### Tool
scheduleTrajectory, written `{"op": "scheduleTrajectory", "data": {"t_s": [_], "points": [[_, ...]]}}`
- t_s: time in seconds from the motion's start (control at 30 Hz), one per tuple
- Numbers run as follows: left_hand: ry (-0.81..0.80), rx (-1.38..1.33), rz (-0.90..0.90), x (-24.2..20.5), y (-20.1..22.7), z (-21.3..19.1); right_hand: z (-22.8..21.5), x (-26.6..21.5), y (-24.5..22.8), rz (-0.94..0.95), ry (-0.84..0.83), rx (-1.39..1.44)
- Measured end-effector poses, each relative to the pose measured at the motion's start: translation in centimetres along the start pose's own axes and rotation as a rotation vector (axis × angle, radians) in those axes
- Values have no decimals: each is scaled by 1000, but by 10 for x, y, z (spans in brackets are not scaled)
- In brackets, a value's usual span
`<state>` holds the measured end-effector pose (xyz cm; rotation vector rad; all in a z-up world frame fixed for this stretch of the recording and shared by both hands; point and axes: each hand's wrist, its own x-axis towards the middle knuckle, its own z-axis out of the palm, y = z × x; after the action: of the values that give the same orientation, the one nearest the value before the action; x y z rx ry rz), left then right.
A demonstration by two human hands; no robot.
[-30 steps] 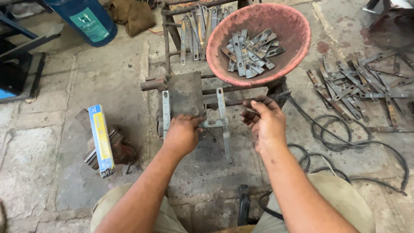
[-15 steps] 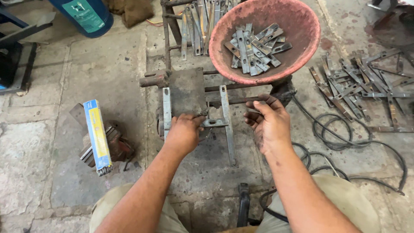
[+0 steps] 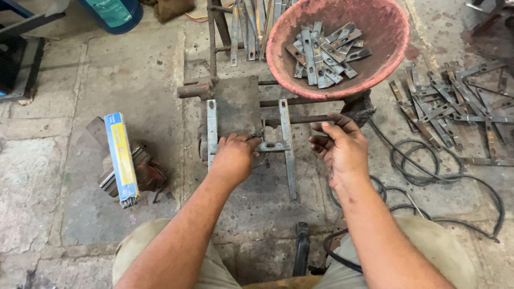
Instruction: The person positions two metal brackets in a jig and welds them together using a welding rod and electrode holder. The person adjusts the alignment of the brackets by hand and applies several spot welds to secure the pieces.
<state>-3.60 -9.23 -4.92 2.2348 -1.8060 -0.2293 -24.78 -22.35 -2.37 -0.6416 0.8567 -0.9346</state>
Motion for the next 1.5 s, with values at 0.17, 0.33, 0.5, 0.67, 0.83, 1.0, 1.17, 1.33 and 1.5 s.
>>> {"op": "scheduleTrajectory", "data": {"t_s": [0.17, 0.33, 0.5, 0.67, 0.83, 1.0, 1.17, 1.33, 1.5], "points": [[-18, -10, -20, 0, 1, 0, -3, 2, 4, -1, 9, -15], [-13, -4, -17, 0, 1, 0, -3, 3, 5, -4, 9, -24], [-6, 20, -3, 1, -2, 6, -4, 5, 9, 0, 14, -36], [44, 7, 8, 4, -6, 16, -12, 10, 14, 1, 22, -73], [67, 15, 37, 3, -6, 20, -19, 12, 17, -21, -25, -63], [42, 1, 34, 4, -4, 17, -17, 12, 19, -39, -20, -119], [12, 4, 28, 5, -4, 17, -17, 13, 23, -39, -4, -132], [53, 19, 32, 5, -5, 17, -7, 5, 16, -51, 3, -157], [-23, 108, -61, 0, -2, -25, 13, -22, -26, -108, -64, -148]]}}
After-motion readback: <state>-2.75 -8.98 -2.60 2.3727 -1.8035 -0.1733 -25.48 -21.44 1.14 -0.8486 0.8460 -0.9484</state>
